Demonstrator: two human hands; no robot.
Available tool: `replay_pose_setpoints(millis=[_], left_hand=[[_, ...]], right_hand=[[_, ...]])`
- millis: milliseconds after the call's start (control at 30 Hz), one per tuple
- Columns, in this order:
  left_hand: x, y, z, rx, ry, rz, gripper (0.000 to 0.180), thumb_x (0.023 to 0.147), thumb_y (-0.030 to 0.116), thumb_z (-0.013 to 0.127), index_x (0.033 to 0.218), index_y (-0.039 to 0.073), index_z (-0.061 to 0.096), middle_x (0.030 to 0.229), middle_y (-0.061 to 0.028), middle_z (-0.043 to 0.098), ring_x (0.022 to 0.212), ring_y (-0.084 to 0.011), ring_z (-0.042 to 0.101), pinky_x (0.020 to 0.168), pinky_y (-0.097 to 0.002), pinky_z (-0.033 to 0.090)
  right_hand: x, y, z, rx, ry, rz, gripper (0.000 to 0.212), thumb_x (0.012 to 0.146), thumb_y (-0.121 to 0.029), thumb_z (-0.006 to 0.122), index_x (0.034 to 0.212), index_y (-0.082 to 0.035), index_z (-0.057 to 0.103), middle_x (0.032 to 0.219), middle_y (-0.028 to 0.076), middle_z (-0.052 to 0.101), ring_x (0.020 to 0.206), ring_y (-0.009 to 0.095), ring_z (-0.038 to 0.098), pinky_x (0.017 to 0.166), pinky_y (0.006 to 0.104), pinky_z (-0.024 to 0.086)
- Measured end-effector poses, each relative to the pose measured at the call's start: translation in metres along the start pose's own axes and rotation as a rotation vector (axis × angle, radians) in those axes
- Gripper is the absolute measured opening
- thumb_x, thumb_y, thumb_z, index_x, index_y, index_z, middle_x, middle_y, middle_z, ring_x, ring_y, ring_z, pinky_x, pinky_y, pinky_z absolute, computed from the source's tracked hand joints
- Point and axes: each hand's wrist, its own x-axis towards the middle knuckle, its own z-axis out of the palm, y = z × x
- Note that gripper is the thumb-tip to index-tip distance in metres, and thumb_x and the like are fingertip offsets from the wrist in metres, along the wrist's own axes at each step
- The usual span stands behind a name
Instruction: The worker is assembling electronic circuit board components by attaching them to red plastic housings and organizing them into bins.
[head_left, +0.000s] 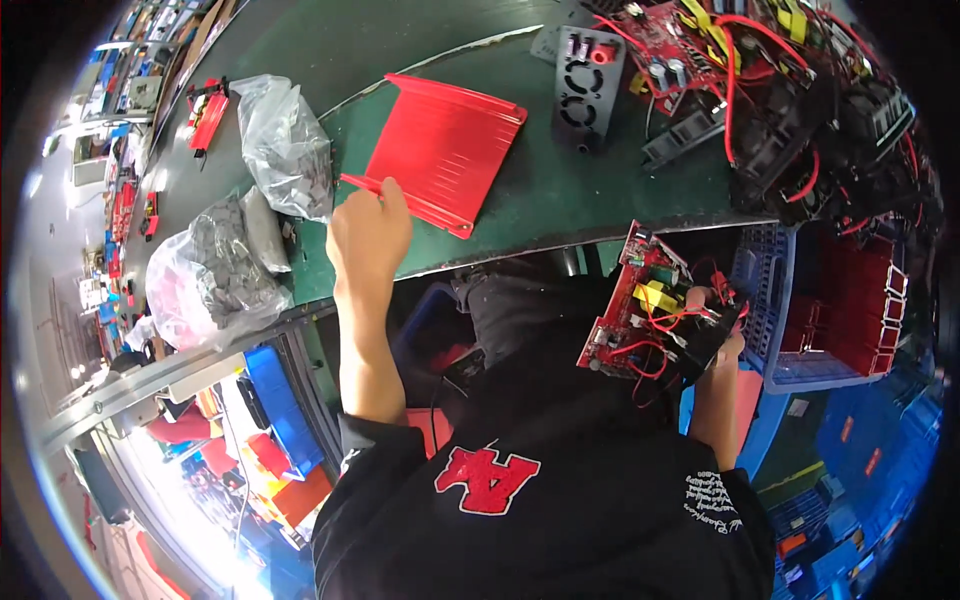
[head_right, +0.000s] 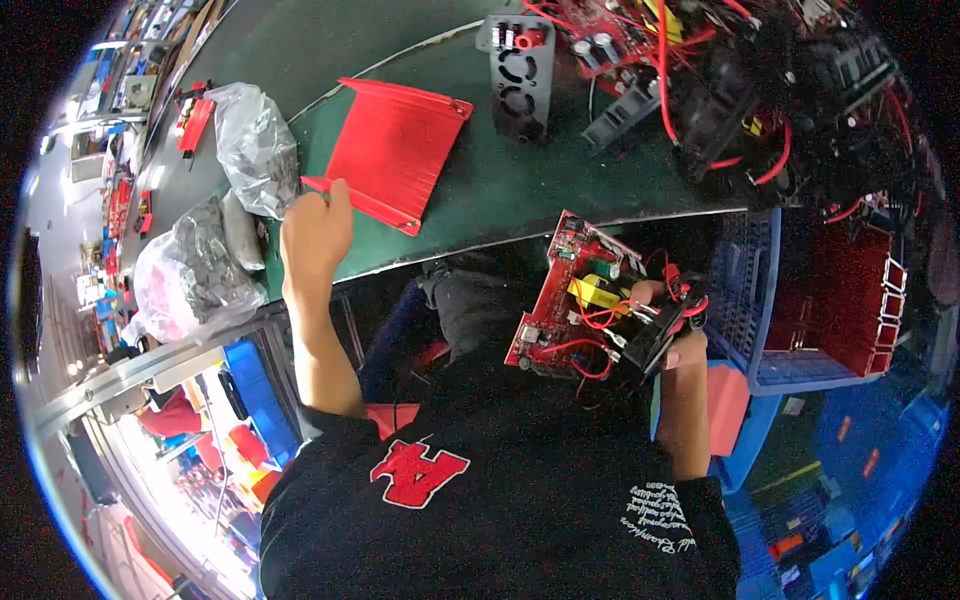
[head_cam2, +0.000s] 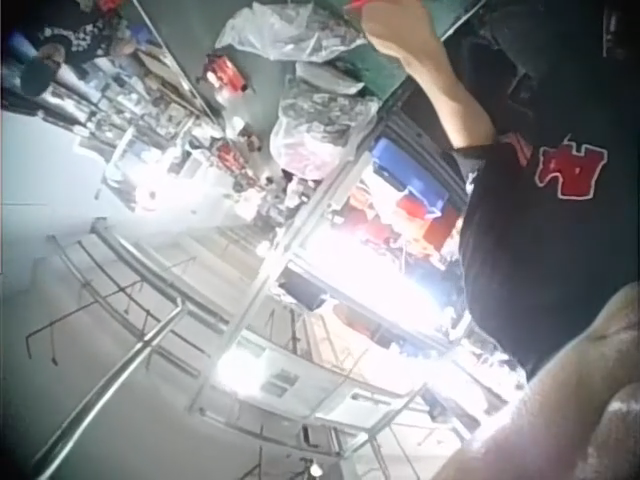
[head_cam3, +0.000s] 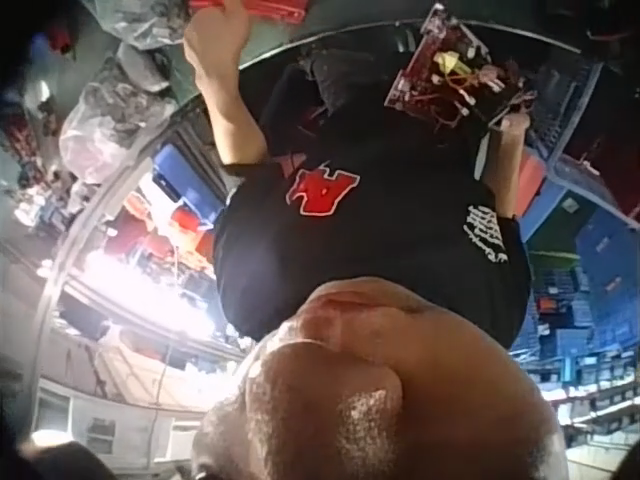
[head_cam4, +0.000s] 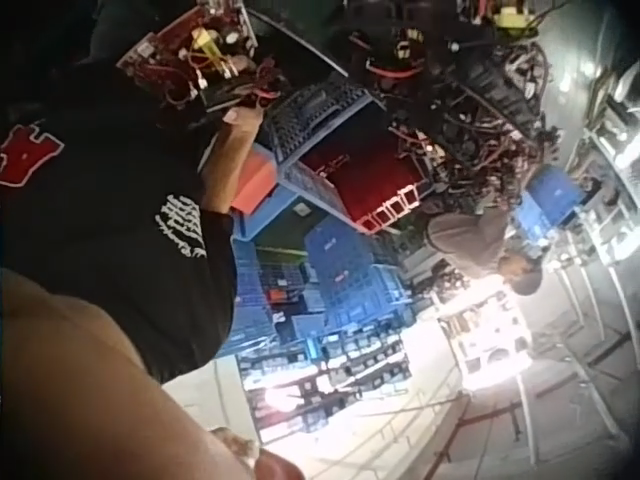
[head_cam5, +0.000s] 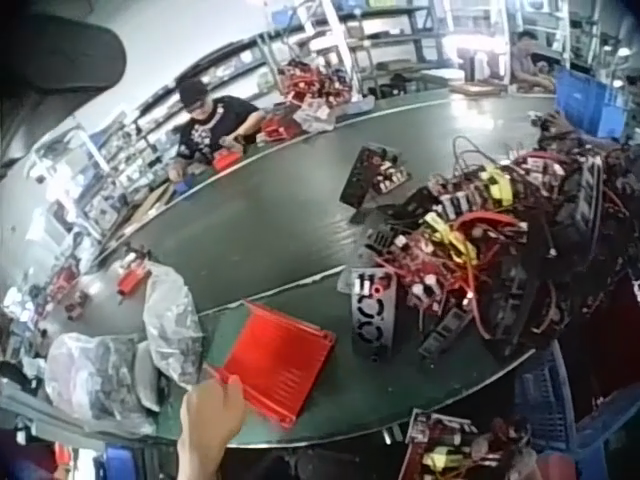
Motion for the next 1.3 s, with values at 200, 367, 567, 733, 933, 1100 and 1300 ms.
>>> replay_pose_setpoints(millis=[200,367,567,733,933,1100,1300], left_hand=[[0.046,0.009,-0.002,-0.127,0.265,0.200,0.032,0.093,0.034,0.056,0.086,0.003,0.059,0.074,-0.0220,0.065,0.076,-0.0424,0.065,0.066,-0.0519,0.050],[0.141,0.014,0.025,0.065,0.911,1.246,0.038,0.082,0.041,0.068,0.089,0.005,0.059,0.080,-0.0145,0.066,0.081,-0.0363,0.064,0.066,-0.0437,0.051],[0.155,0.011,0.022,0.112,0.046,1.081,0.023,0.080,0.016,0.066,0.102,0.010,0.062,0.091,-0.0107,0.067,0.085,-0.0366,0.063,0.069,-0.0457,0.050],[0.144,-0.001,0.015,0.020,-0.033,1.160,0.025,0.083,0.012,0.060,0.108,0.012,0.065,0.096,-0.0087,0.068,0.089,-0.0333,0.064,0.074,-0.0440,0.052],[0.110,0.031,0.001,0.003,-0.025,1.239,0.032,0.079,0.013,0.063,0.110,0.004,0.063,0.101,-0.0126,0.067,0.089,-0.0332,0.064,0.076,-0.0444,0.051],[0.109,0.030,0.005,0.178,-0.087,1.216,0.037,0.076,0.007,0.064,0.113,0.005,0.061,0.099,-0.0134,0.067,0.090,-0.0327,0.065,0.077,-0.0442,0.051],[0.079,0.028,-0.005,-0.118,0.121,1.206,0.043,0.080,0.008,0.064,0.123,0.007,0.058,0.117,-0.0149,0.061,0.109,-0.0341,0.057,0.094,-0.0423,0.045]], right_hand=[[0.004,0.010,0.000,0.023,0.005,0.006,0.072,0.046,-0.016,0.086,0.108,0.005,0.055,0.097,0.013,0.064,0.089,0.022,0.063,0.079,0.0302,0.050],[0.002,0.017,0.011,-0.110,0.176,0.044,0.079,0.044,-0.020,0.086,0.111,0.006,0.053,0.095,0.011,0.063,0.085,0.021,0.062,0.078,0.0298,0.050],[-0.011,0.021,0.003,-0.159,0.193,0.037,0.082,0.041,-0.022,0.088,0.110,0.005,0.053,0.100,0.009,0.060,0.085,0.018,0.061,0.076,0.0266,0.049],[-0.010,0.027,0.004,-0.035,0.116,0.009,0.073,0.048,-0.015,0.087,0.109,0.003,0.051,0.092,0.015,0.065,0.083,0.022,0.065,0.072,0.0322,0.053],[-0.011,0.036,0.010,-0.027,0.282,0.060,0.073,0.045,-0.014,0.088,0.107,0.003,0.052,0.091,0.014,0.064,0.081,0.022,0.065,0.071,0.0315,0.054],[-0.001,0.027,0.024,-0.081,0.240,0.134,0.083,0.038,-0.016,0.087,0.112,0.009,0.056,0.091,0.008,0.065,0.080,0.017,0.065,0.072,0.0301,0.054],[0.004,0.026,0.049,-0.180,0.274,0.079,0.078,0.050,-0.015,0.087,0.116,0.005,0.052,0.104,0.009,0.059,0.100,0.021,0.061,0.093,0.0361,0.049]])
